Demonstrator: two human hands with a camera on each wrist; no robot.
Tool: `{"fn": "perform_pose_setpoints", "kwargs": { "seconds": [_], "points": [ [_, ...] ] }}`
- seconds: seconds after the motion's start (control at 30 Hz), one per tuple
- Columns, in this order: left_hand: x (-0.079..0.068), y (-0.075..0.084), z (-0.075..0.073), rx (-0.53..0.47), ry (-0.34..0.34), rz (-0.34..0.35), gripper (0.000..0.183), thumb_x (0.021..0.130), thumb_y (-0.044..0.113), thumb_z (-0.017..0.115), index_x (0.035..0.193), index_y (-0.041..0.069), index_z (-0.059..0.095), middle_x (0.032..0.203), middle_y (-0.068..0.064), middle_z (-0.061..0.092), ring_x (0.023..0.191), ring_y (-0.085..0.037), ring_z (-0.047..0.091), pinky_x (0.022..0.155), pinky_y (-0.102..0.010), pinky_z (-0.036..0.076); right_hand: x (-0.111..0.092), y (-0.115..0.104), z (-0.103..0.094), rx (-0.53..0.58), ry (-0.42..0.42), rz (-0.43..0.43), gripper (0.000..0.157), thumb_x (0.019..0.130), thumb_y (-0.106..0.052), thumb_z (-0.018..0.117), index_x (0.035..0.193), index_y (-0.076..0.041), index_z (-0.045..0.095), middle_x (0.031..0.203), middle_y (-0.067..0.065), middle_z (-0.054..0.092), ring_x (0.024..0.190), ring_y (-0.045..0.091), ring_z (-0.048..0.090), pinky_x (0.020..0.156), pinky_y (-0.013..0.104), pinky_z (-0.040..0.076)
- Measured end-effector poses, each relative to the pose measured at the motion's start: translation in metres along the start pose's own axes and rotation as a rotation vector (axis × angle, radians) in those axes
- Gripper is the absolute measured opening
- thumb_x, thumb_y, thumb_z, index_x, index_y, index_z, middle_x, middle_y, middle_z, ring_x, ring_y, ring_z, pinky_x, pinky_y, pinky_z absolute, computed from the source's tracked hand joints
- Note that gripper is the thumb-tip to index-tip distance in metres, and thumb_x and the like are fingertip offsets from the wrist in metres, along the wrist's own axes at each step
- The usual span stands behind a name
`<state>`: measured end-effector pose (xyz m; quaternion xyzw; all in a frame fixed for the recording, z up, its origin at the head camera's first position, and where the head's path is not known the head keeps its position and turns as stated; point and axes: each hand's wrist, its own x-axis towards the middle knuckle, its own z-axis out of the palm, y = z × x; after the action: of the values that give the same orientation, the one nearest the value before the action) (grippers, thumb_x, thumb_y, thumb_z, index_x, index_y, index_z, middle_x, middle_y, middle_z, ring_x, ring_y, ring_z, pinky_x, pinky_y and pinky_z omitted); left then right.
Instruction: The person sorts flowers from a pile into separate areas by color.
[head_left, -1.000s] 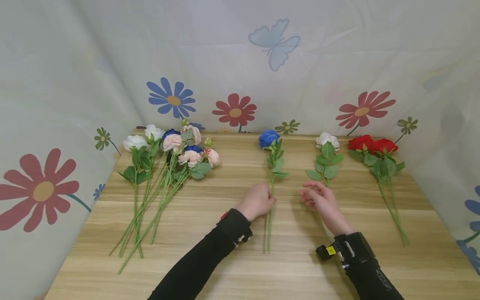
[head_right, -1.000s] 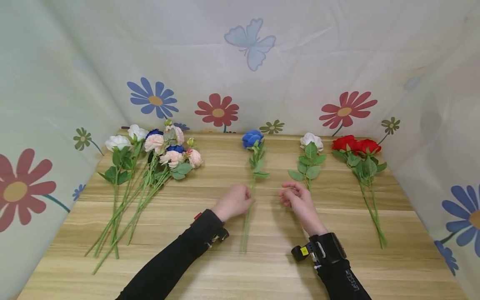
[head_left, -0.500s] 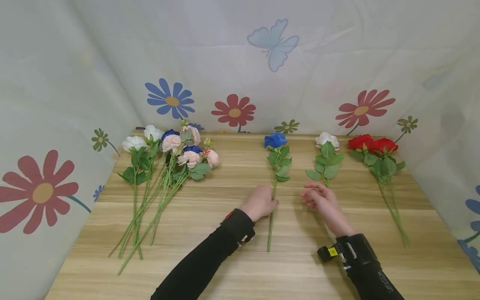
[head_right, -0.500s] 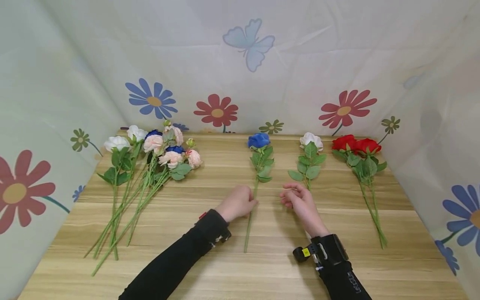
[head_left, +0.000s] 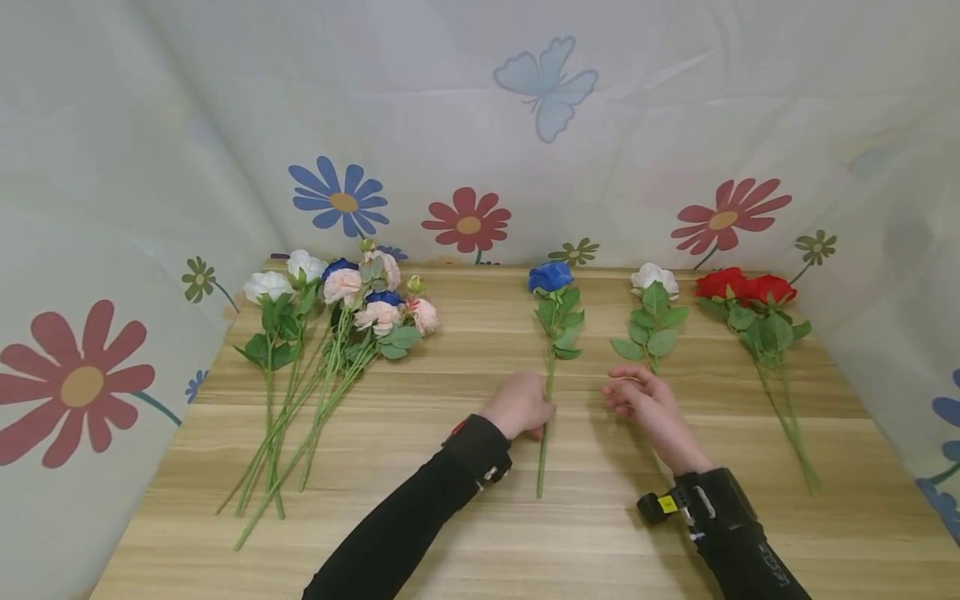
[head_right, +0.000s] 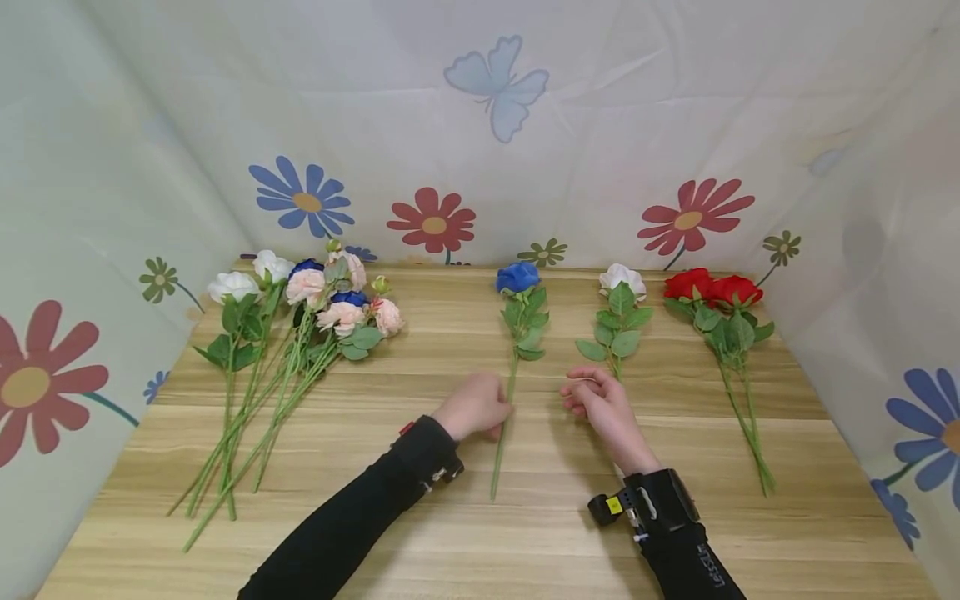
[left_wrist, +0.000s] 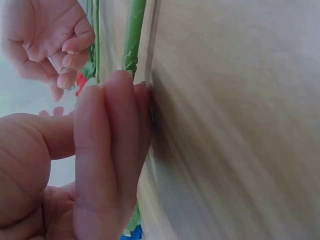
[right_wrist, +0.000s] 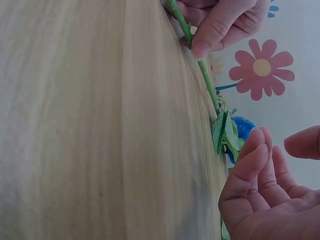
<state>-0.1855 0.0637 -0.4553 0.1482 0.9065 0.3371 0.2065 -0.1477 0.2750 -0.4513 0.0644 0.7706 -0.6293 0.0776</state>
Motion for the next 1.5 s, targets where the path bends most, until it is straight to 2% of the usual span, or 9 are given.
{"fn": "perform_pose_setpoints", "kwargs": {
  "seconds": [0.23,0.5,0.67,0.77,0.83,0.93,1.07,1.27,1.5],
  "points": [
    [0.007,0.005,0.004,0.048,0.008,-0.009,0.041,0.097,0.016,0.065,0.057,0.008,0.062,0.049,-0.004,0.066,0.04,-0.011,0.062,0.046,-0.018,0.043,-0.001,0.0,0.0,-0.009,-0.001,-0.006,0.033,0.106,-0.013,0.047,0.132,0.007,0.045,0.087,-0.014,0.068,0.081,0.003,0.063,0.075,0.021,0.053],
    [0.009,0.011,0.004,0.095,0.026,0.028,0.044,0.099,0.019,0.062,0.057,0.01,0.061,0.052,-0.005,0.069,0.039,-0.009,0.061,0.047,-0.016,0.04,-0.001,0.0,0.0,-0.01,-0.011,-0.012,0.033,0.106,-0.014,0.047,0.131,0.007,0.045,0.089,-0.013,0.069,0.082,0.003,0.063,0.076,0.021,0.053],
    [0.003,0.005,0.0,0.061,0.048,0.048,0.055,0.101,0.024,0.061,0.048,0.014,0.053,0.04,0.004,0.053,0.034,-0.006,0.046,0.041,-0.019,0.032,-0.001,-0.001,0.003,-0.031,-0.016,-0.016,0.033,0.106,-0.014,0.047,0.132,0.007,0.045,0.09,-0.012,0.068,0.082,0.003,0.063,0.076,0.021,0.054],
    [-0.002,0.0,-0.004,0.072,0.089,0.059,0.051,0.101,0.026,0.061,0.053,0.014,0.051,0.045,0.007,0.043,0.039,-0.008,0.041,0.04,-0.021,0.03,-0.002,-0.003,0.005,-0.047,-0.015,-0.022,0.034,0.106,-0.012,0.047,0.133,0.008,0.046,0.092,-0.011,0.068,0.084,0.003,0.063,0.076,0.021,0.054],
    [-0.006,-0.004,-0.008,0.101,0.119,0.06,0.043,0.1,0.028,0.063,0.06,0.013,0.054,0.052,0.006,0.044,0.045,-0.009,0.042,0.043,-0.022,0.032,-0.003,-0.006,0.007,-0.053,-0.02,-0.026,0.035,0.105,-0.012,0.048,0.133,0.009,0.047,0.093,-0.01,0.067,0.085,0.003,0.063,0.077,0.021,0.054],
    [-0.012,-0.01,-0.015,0.155,0.159,0.057,0.031,0.099,0.028,0.063,0.073,0.013,0.062,0.063,0.004,0.051,0.054,-0.011,0.047,0.048,-0.023,0.036,-0.004,-0.009,0.012,-0.05,-0.033,-0.036,0.036,0.105,-0.011,0.048,0.134,0.011,0.048,0.095,-0.009,0.068,0.086,0.004,0.064,0.078,0.021,0.054],
    [-0.021,-0.019,-0.024,0.19,0.205,0.073,0.023,0.101,0.026,0.061,0.085,0.011,0.068,0.072,0.0,0.061,0.059,-0.012,0.052,0.053,-0.024,0.039,-0.003,-0.012,0.018,-0.042,-0.034,-0.049,0.037,0.105,-0.011,0.048,0.134,0.011,0.05,0.096,-0.008,0.068,0.089,0.005,0.065,0.08,0.019,0.055],
    [-0.035,-0.039,-0.036,0.264,0.347,0.129,0.015,0.099,0.02,0.063,0.096,0.008,0.072,0.078,-0.003,0.069,0.06,-0.012,0.053,0.057,-0.027,0.046,-0.003,-0.018,0.033,-0.006,0.012,-0.079,0.036,0.104,-0.01,0.049,0.131,0.013,0.052,0.095,-0.007,0.069,0.089,0.008,0.068,0.081,0.021,0.057],
    [-0.061,-0.066,-0.053,0.304,0.472,0.142,0.014,0.097,0.017,0.065,0.102,0.007,0.072,0.086,-0.006,0.072,0.065,-0.016,0.061,0.059,-0.031,0.05,0.0,-0.027,0.061,-0.001,0.001,-0.074,0.032,0.105,-0.008,0.048,0.13,0.011,0.053,0.098,0.001,0.069,0.088,0.008,0.065,0.082,0.025,0.057]
  ]
}}
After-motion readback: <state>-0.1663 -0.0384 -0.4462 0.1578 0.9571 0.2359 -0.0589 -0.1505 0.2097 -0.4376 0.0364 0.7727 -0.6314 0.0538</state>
